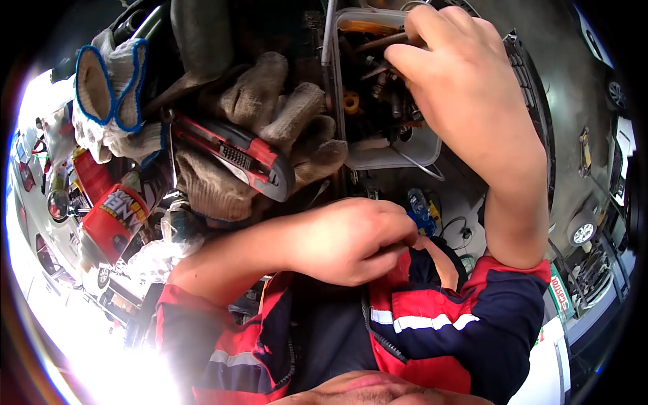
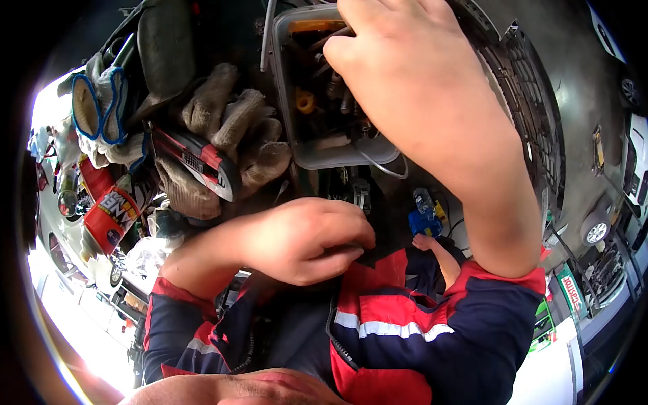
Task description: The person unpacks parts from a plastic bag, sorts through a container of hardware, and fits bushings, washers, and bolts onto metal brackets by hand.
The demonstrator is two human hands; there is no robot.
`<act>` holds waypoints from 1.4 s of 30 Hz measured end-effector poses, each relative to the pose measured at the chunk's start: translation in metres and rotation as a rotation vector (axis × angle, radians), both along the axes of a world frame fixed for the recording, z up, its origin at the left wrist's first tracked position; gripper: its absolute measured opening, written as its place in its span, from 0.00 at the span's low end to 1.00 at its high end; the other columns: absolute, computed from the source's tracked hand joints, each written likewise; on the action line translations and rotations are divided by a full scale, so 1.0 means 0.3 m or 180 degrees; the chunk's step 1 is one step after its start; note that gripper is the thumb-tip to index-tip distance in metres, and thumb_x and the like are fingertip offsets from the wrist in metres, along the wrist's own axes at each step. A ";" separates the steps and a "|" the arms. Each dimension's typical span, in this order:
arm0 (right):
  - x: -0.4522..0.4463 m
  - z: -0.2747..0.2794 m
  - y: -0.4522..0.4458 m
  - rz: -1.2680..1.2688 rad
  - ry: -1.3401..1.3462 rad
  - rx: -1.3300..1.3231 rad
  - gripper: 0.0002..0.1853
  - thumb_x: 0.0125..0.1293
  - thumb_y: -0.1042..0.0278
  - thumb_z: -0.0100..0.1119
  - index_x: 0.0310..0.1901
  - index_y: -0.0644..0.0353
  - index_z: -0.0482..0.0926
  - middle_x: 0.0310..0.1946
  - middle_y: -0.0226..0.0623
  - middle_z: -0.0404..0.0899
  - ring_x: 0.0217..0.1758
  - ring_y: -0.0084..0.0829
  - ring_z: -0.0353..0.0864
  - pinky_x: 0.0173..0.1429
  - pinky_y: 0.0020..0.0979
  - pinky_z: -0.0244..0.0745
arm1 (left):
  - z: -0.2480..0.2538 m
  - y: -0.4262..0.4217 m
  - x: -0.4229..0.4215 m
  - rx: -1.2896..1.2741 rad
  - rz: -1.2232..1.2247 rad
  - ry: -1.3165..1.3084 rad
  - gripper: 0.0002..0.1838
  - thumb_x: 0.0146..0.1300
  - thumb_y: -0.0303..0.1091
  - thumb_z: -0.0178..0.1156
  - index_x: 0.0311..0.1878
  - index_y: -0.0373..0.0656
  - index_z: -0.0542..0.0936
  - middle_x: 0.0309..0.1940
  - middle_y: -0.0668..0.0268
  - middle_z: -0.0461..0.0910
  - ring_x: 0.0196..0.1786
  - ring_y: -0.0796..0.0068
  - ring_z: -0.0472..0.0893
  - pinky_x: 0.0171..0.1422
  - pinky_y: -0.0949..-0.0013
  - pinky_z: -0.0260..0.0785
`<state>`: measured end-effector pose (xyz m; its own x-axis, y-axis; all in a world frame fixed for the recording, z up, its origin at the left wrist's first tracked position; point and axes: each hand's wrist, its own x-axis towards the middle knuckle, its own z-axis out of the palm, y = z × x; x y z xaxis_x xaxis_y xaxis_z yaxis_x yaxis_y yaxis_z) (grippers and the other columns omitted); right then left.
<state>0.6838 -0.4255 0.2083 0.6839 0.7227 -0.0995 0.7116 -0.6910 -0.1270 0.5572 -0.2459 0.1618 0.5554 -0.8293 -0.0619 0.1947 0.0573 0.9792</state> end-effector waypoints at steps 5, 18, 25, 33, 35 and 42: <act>-0.016 -0.049 -0.029 -0.0176 0.0075 0.0649 0.10 0.63 0.76 0.66 0.46 0.60 0.83 0.47 0.36 0.81 0.52 0.42 0.81 0.58 0.40 0.72 | -0.001 0.008 -0.001 0.0043 -0.0060 -0.0027 0.08 0.65 0.25 0.60 0.46 0.36 0.79 0.37 0.52 0.79 0.42 0.47 0.81 0.47 0.53 0.74; -0.096 0.011 -0.093 -0.1020 0.1341 0.2054 0.05 0.71 0.78 0.56 0.43 0.70 0.79 0.44 0.41 0.82 0.47 0.32 0.81 0.55 0.29 0.73 | 0.006 0.013 0.015 0.0010 0.0163 0.0116 0.08 0.67 0.25 0.58 0.47 0.36 0.80 0.40 0.55 0.82 0.42 0.53 0.82 0.47 0.56 0.75; -0.153 0.064 -0.089 -0.1276 0.1510 0.2104 0.06 0.71 0.78 0.55 0.44 0.71 0.80 0.47 0.45 0.84 0.50 0.33 0.82 0.58 0.29 0.73 | 0.048 0.047 0.011 -0.0609 0.0597 0.1631 0.23 0.76 0.35 0.56 0.68 0.34 0.67 0.44 0.58 0.81 0.38 0.80 0.76 0.44 0.74 0.71; -0.201 0.055 -0.114 -0.0793 0.0936 0.2232 0.07 0.69 0.77 0.59 0.46 0.69 0.81 0.44 0.49 0.85 0.45 0.39 0.84 0.53 0.34 0.77 | 0.049 0.039 0.006 -0.0601 0.1110 0.1974 0.29 0.81 0.47 0.52 0.73 0.36 0.60 0.42 0.54 0.81 0.34 0.77 0.76 0.40 0.75 0.71; -0.205 0.051 -0.120 -0.0623 0.0836 0.2211 0.08 0.69 0.74 0.62 0.46 0.68 0.81 0.43 0.50 0.85 0.43 0.41 0.84 0.51 0.35 0.78 | 0.032 0.036 0.000 -0.0805 0.1181 0.1893 0.25 0.83 0.43 0.48 0.73 0.38 0.60 0.41 0.55 0.81 0.33 0.78 0.75 0.39 0.75 0.71; -0.214 0.024 -0.128 -0.0250 0.0554 0.2370 0.12 0.63 0.72 0.70 0.48 0.61 0.84 0.42 0.49 0.86 0.38 0.41 0.85 0.42 0.36 0.77 | 0.016 0.027 -0.007 -0.1076 0.1463 0.1752 0.20 0.84 0.41 0.45 0.71 0.43 0.63 0.39 0.51 0.82 0.30 0.74 0.76 0.34 0.74 0.69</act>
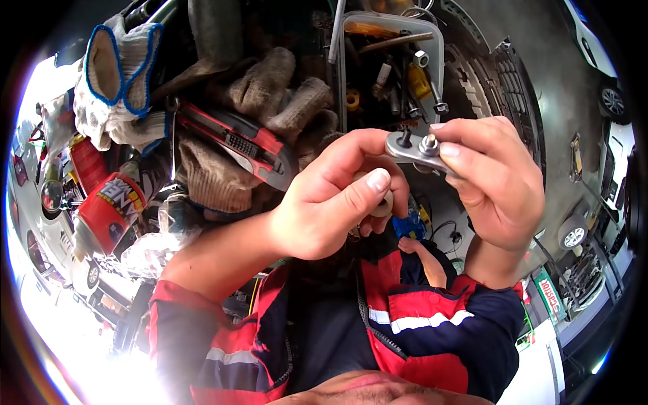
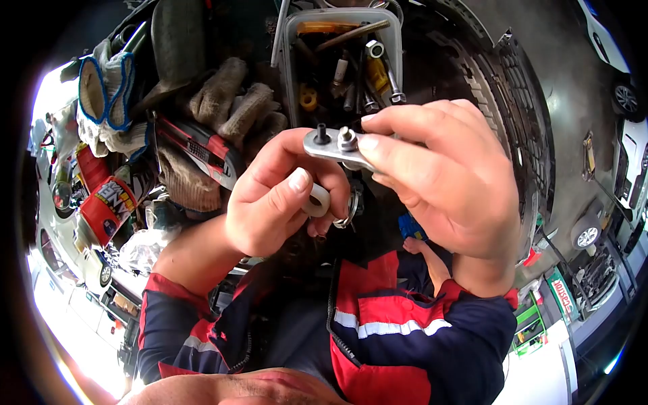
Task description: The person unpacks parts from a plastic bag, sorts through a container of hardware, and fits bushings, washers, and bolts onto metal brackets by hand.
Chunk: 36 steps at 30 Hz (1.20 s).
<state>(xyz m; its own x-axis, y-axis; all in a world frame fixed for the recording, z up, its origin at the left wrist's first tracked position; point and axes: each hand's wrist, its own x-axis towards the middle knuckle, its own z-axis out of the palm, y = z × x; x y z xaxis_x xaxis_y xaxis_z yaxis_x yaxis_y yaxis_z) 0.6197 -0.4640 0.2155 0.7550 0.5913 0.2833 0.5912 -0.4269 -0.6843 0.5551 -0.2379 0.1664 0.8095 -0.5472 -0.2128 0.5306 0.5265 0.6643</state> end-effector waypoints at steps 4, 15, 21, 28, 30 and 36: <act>-0.011 0.005 -0.010 0.0022 -0.0224 -0.0096 0.15 0.54 0.73 0.74 0.45 0.55 0.87 0.45 0.45 0.87 0.39 0.39 0.86 0.41 0.35 0.77 | 0.007 0.000 -0.001 -0.0040 0.0035 0.0087 0.20 0.84 0.41 0.45 0.71 0.43 0.64 0.39 0.52 0.82 0.30 0.75 0.76 0.34 0.74 0.68; -0.008 0.001 -0.010 0.0140 -0.0241 0.0041 0.15 0.51 0.75 0.75 0.43 0.56 0.86 0.49 0.46 0.86 0.41 0.40 0.87 0.41 0.35 0.78 | 0.020 0.007 0.001 -0.0061 0.0047 0.0448 0.17 0.84 0.35 0.47 0.69 0.42 0.66 0.42 0.65 0.80 0.34 0.82 0.73 0.40 0.76 0.70; -0.014 -0.026 -0.001 -0.0021 -0.0102 0.0366 0.20 0.48 0.80 0.75 0.46 0.59 0.84 0.48 0.46 0.87 0.40 0.41 0.87 0.40 0.35 0.77 | 0.024 0.004 0.004 0.0257 -0.0042 0.0418 0.17 0.83 0.38 0.46 0.68 0.42 0.68 0.42 0.58 0.82 0.35 0.77 0.77 0.39 0.74 0.69; -0.015 -0.021 -0.043 0.0124 0.0297 0.0243 0.15 0.53 0.79 0.72 0.43 0.60 0.83 0.37 0.42 0.85 0.35 0.42 0.84 0.40 0.38 0.74 | 0.027 0.022 0.016 0.0404 -0.0890 0.0412 0.16 0.83 0.42 0.50 0.55 0.38 0.75 0.41 0.65 0.81 0.36 0.83 0.74 0.42 0.75 0.70; -0.017 -0.017 -0.059 -0.0001 0.0530 0.0215 0.13 0.53 0.79 0.72 0.42 0.60 0.83 0.35 0.41 0.85 0.35 0.42 0.84 0.40 0.38 0.74 | 0.030 0.027 0.038 0.0700 -0.1416 0.0079 0.15 0.81 0.41 0.52 0.50 0.37 0.77 0.39 0.67 0.81 0.37 0.81 0.75 0.43 0.74 0.70; -0.010 -0.053 -0.046 -0.0904 0.0556 0.0101 0.09 0.57 0.83 0.69 0.39 0.63 0.82 0.34 0.39 0.84 0.35 0.38 0.81 0.41 0.32 0.74 | 0.026 0.009 0.049 0.1223 -0.1404 -0.1126 0.10 0.73 0.34 0.61 0.48 0.37 0.80 0.36 0.60 0.83 0.37 0.68 0.82 0.42 0.65 0.75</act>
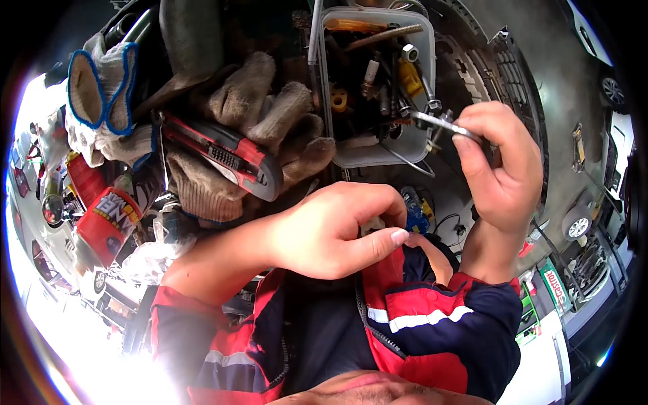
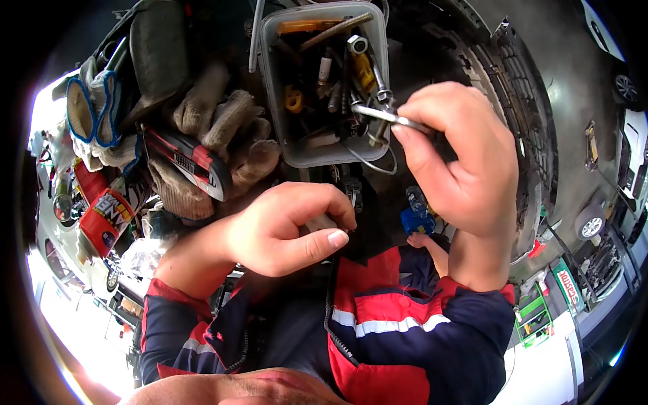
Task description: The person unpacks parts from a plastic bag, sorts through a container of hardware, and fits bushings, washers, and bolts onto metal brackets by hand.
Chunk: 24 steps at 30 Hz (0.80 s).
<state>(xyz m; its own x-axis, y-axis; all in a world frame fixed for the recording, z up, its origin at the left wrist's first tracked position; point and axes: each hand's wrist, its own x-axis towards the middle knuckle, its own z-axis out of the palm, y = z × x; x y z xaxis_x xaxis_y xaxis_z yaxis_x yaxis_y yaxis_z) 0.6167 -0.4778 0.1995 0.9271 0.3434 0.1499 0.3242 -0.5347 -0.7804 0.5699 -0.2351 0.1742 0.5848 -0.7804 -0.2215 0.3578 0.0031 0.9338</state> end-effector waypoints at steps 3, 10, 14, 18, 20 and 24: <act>0.028 -0.001 0.024 -0.0001 -0.0170 -0.0151 0.08 0.60 0.84 0.67 0.40 0.65 0.81 0.35 0.39 0.83 0.36 0.35 0.81 0.43 0.31 0.74 | 0.001 -0.002 0.002 0.0016 0.0014 -0.0056 0.10 0.72 0.34 0.62 0.48 0.36 0.80 0.38 0.57 0.84 0.39 0.59 0.85 0.44 0.62 0.76; 0.115 -0.039 0.098 -0.0005 -0.0696 -0.0590 0.06 0.64 0.82 0.69 0.43 0.67 0.84 0.38 0.36 0.85 0.38 0.28 0.82 0.45 0.27 0.77 | -0.005 -0.007 0.004 0.0066 -0.0049 -0.0172 0.11 0.71 0.34 0.63 0.49 0.36 0.80 0.39 0.56 0.84 0.42 0.57 0.85 0.46 0.60 0.77; 0.144 -0.057 0.141 0.0064 -0.0581 -0.0779 0.11 0.58 0.79 0.73 0.42 0.61 0.86 0.47 0.39 0.85 0.47 0.38 0.84 0.52 0.33 0.78 | 0.002 -0.007 0.007 0.0101 -0.0051 -0.0122 0.11 0.71 0.33 0.62 0.49 0.36 0.80 0.39 0.56 0.84 0.41 0.58 0.86 0.45 0.61 0.77; 0.143 -0.045 0.124 0.0389 -0.0306 -0.0475 0.06 0.56 0.73 0.68 0.37 0.60 0.85 0.59 0.47 0.77 0.61 0.45 0.76 0.66 0.43 0.70 | -0.005 -0.003 -0.003 0.0068 -0.0006 -0.0062 0.11 0.71 0.33 0.62 0.50 0.36 0.79 0.38 0.56 0.84 0.38 0.59 0.86 0.43 0.62 0.78; 0.141 -0.014 0.119 0.0592 -0.0471 -0.0693 0.10 0.53 0.74 0.71 0.39 0.59 0.86 0.60 0.45 0.79 0.63 0.46 0.77 0.67 0.43 0.70 | -0.004 -0.005 0.001 0.0096 -0.0058 -0.0077 0.11 0.71 0.33 0.62 0.50 0.36 0.79 0.38 0.56 0.84 0.38 0.60 0.86 0.42 0.62 0.78; 0.099 -0.011 0.130 0.0883 -0.0370 -0.1686 0.22 0.46 0.73 0.77 0.47 0.55 0.86 0.71 0.41 0.71 0.74 0.49 0.67 0.76 0.47 0.61 | 0.000 0.005 0.007 0.0171 -0.0191 -0.0038 0.10 0.71 0.33 0.62 0.50 0.37 0.79 0.37 0.57 0.83 0.37 0.61 0.86 0.42 0.62 0.78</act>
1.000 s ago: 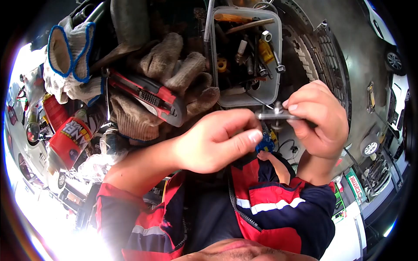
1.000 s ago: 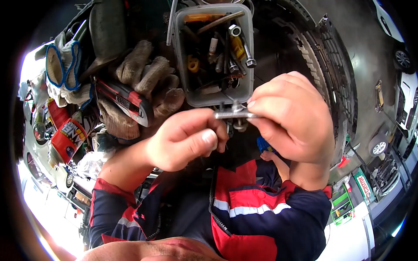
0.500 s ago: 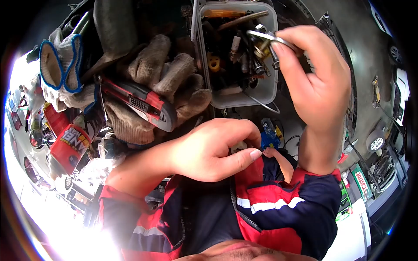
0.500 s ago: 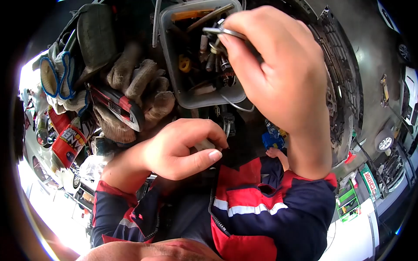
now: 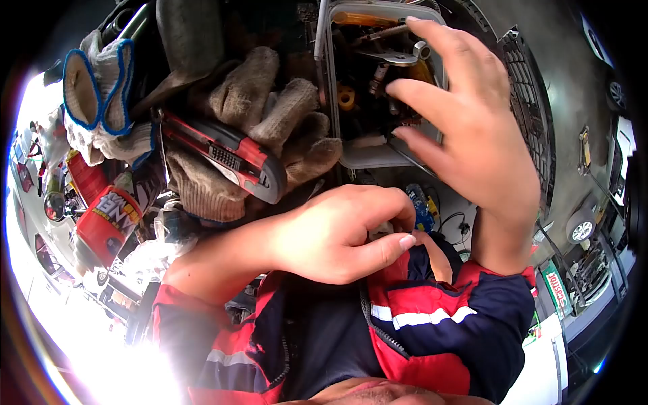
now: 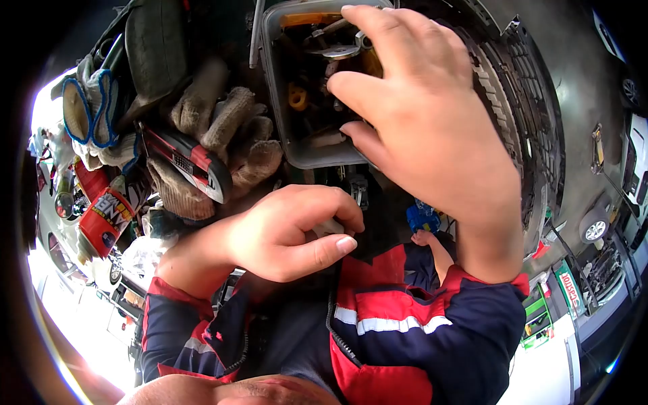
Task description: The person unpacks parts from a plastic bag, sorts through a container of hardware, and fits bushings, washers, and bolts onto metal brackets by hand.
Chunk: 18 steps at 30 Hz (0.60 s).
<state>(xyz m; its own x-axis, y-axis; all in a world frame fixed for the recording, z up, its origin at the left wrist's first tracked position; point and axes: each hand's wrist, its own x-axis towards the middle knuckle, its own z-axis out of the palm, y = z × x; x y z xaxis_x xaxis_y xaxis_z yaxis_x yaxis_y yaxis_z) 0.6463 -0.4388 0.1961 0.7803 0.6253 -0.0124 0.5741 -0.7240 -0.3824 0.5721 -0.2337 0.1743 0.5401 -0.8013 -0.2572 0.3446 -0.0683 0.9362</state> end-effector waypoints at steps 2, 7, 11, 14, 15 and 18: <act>-0.016 -0.015 0.033 -0.0109 -0.0049 -0.0506 0.25 0.46 0.71 0.78 0.50 0.52 0.86 0.74 0.41 0.66 0.77 0.49 0.63 0.79 0.50 0.57 | 0.003 -0.005 -0.001 0.0005 0.0016 0.0039 0.11 0.71 0.33 0.62 0.50 0.37 0.79 0.37 0.57 0.83 0.37 0.61 0.86 0.41 0.63 0.78; -0.006 0.005 0.018 0.0124 0.0032 -0.0534 0.21 0.49 0.71 0.76 0.49 0.52 0.87 0.73 0.41 0.67 0.78 0.50 0.63 0.80 0.53 0.55 | -0.002 -0.004 -0.011 -0.0016 0.0058 0.0066 0.11 0.71 0.33 0.62 0.50 0.37 0.79 0.36 0.57 0.83 0.36 0.62 0.86 0.41 0.64 0.78; -0.002 -0.003 0.020 0.0174 0.0162 -0.0269 0.17 0.54 0.70 0.74 0.48 0.52 0.87 0.74 0.41 0.67 0.78 0.51 0.62 0.81 0.55 0.54 | 0.001 0.001 -0.005 -0.0035 0.0045 0.0167 0.10 0.71 0.33 0.63 0.49 0.37 0.79 0.35 0.57 0.83 0.36 0.64 0.86 0.40 0.64 0.78; -0.011 -0.022 0.093 -0.0169 -0.0229 -0.0291 0.13 0.57 0.68 0.73 0.46 0.52 0.88 0.76 0.41 0.65 0.79 0.52 0.61 0.81 0.56 0.54 | 0.004 -0.003 -0.001 -0.0042 0.0042 0.0243 0.10 0.71 0.33 0.63 0.49 0.36 0.79 0.34 0.58 0.83 0.36 0.64 0.85 0.40 0.64 0.77; 0.000 -0.007 0.114 -0.0189 0.0021 -0.0389 0.10 0.58 0.68 0.69 0.42 0.55 0.87 0.73 0.46 0.67 0.76 0.53 0.63 0.80 0.56 0.55 | 0.007 -0.006 -0.001 -0.0044 0.0035 0.0296 0.11 0.71 0.33 0.63 0.48 0.36 0.79 0.34 0.58 0.83 0.36 0.64 0.85 0.39 0.64 0.77; 0.021 -0.003 0.132 -0.0106 -0.0140 -0.0710 0.09 0.60 0.67 0.61 0.36 0.61 0.86 0.72 0.57 0.67 0.74 0.59 0.65 0.81 0.61 0.52 | 0.013 -0.015 0.007 0.0008 -0.0040 0.0392 0.11 0.71 0.35 0.63 0.49 0.36 0.79 0.35 0.58 0.83 0.36 0.64 0.84 0.40 0.64 0.77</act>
<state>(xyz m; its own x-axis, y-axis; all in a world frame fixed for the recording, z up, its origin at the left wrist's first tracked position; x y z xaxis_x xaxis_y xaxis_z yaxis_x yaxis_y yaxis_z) 0.6527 -0.3990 0.1950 0.8033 0.5848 -0.1130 0.5611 -0.8066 -0.1857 0.5741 -0.2383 0.1782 0.4941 -0.8072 -0.3230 0.4560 -0.0757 0.8867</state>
